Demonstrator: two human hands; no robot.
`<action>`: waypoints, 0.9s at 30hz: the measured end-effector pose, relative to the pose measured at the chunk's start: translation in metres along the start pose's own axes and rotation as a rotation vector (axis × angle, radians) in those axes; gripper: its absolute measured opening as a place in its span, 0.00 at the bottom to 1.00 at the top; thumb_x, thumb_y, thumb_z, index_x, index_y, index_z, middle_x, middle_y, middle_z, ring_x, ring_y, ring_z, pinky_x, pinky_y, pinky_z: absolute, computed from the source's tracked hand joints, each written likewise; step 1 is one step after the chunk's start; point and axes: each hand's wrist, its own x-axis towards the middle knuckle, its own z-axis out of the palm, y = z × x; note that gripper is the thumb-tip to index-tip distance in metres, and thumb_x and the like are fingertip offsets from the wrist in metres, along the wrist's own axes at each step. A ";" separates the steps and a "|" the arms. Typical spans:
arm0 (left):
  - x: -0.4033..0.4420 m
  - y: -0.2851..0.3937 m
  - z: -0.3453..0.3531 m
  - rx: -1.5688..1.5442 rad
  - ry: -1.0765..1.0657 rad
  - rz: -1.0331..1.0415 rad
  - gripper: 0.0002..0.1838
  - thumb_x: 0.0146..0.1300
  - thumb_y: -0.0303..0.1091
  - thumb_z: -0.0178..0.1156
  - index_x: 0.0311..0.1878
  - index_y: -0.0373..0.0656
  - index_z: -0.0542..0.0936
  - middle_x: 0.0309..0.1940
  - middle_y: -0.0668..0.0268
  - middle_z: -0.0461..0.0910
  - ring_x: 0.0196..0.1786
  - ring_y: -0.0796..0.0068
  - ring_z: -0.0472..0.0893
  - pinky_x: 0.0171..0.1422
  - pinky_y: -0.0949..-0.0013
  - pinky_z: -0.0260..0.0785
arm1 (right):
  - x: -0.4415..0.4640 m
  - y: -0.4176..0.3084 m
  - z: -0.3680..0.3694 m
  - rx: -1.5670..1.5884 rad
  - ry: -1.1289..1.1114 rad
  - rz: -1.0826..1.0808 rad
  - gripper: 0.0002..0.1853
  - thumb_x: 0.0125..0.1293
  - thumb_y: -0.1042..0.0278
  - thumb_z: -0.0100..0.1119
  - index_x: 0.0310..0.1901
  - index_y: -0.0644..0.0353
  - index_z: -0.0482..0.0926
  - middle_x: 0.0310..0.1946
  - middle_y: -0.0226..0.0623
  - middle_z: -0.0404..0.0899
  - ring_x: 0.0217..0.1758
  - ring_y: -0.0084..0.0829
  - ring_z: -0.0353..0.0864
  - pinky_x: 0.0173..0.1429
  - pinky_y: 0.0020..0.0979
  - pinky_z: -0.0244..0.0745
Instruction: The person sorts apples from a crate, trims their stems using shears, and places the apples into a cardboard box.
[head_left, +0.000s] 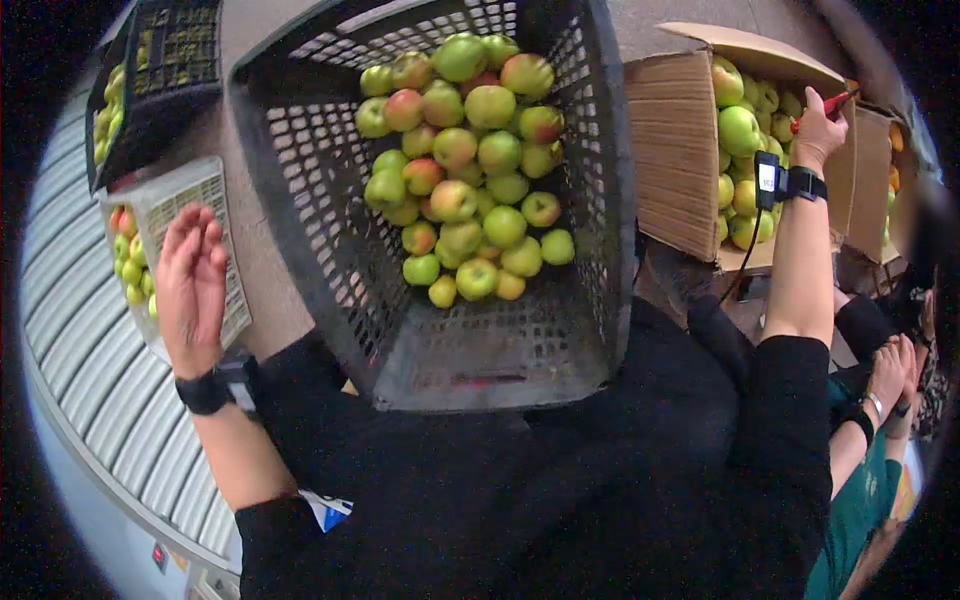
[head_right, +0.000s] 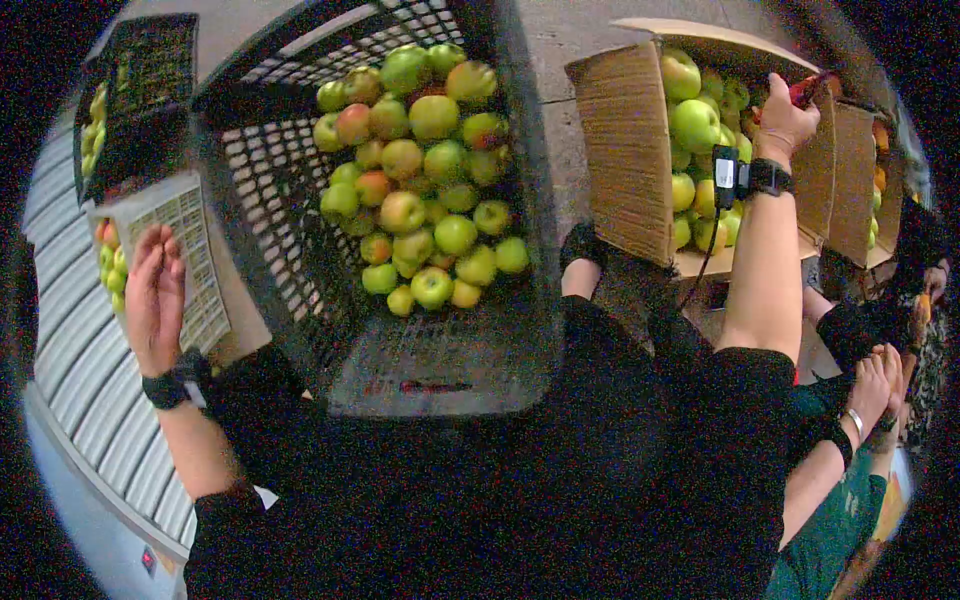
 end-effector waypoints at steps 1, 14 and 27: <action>-0.003 0.001 0.001 0.039 -0.029 0.064 0.14 0.63 0.25 0.50 0.52 0.34 0.69 0.45 0.60 0.74 0.43 0.75 0.76 0.38 0.77 0.70 | -0.011 -0.027 -0.003 0.038 -0.027 -0.107 0.19 0.45 0.60 0.69 0.32 0.66 0.76 0.28 0.33 0.77 0.28 0.25 0.75 0.33 0.28 0.71; -0.046 0.017 0.019 0.025 -0.128 0.197 0.13 0.61 0.25 0.44 0.48 0.35 0.72 0.33 0.61 0.77 0.32 0.73 0.77 0.32 0.73 0.68 | -0.114 -0.345 -0.160 -0.053 -0.852 -0.586 0.24 0.53 0.56 0.63 0.46 0.65 0.74 0.33 0.35 0.78 0.38 0.25 0.76 0.46 0.23 0.69; -0.005 -0.022 -0.029 -0.177 -0.030 0.440 0.09 0.53 0.17 0.50 0.40 0.29 0.71 0.34 0.55 0.76 0.38 0.62 0.79 0.41 0.64 0.73 | -0.274 -0.422 -0.268 -0.154 -0.909 -0.532 0.16 0.51 0.66 0.56 0.39 0.67 0.73 0.27 0.32 0.71 0.27 0.22 0.68 0.29 0.24 0.65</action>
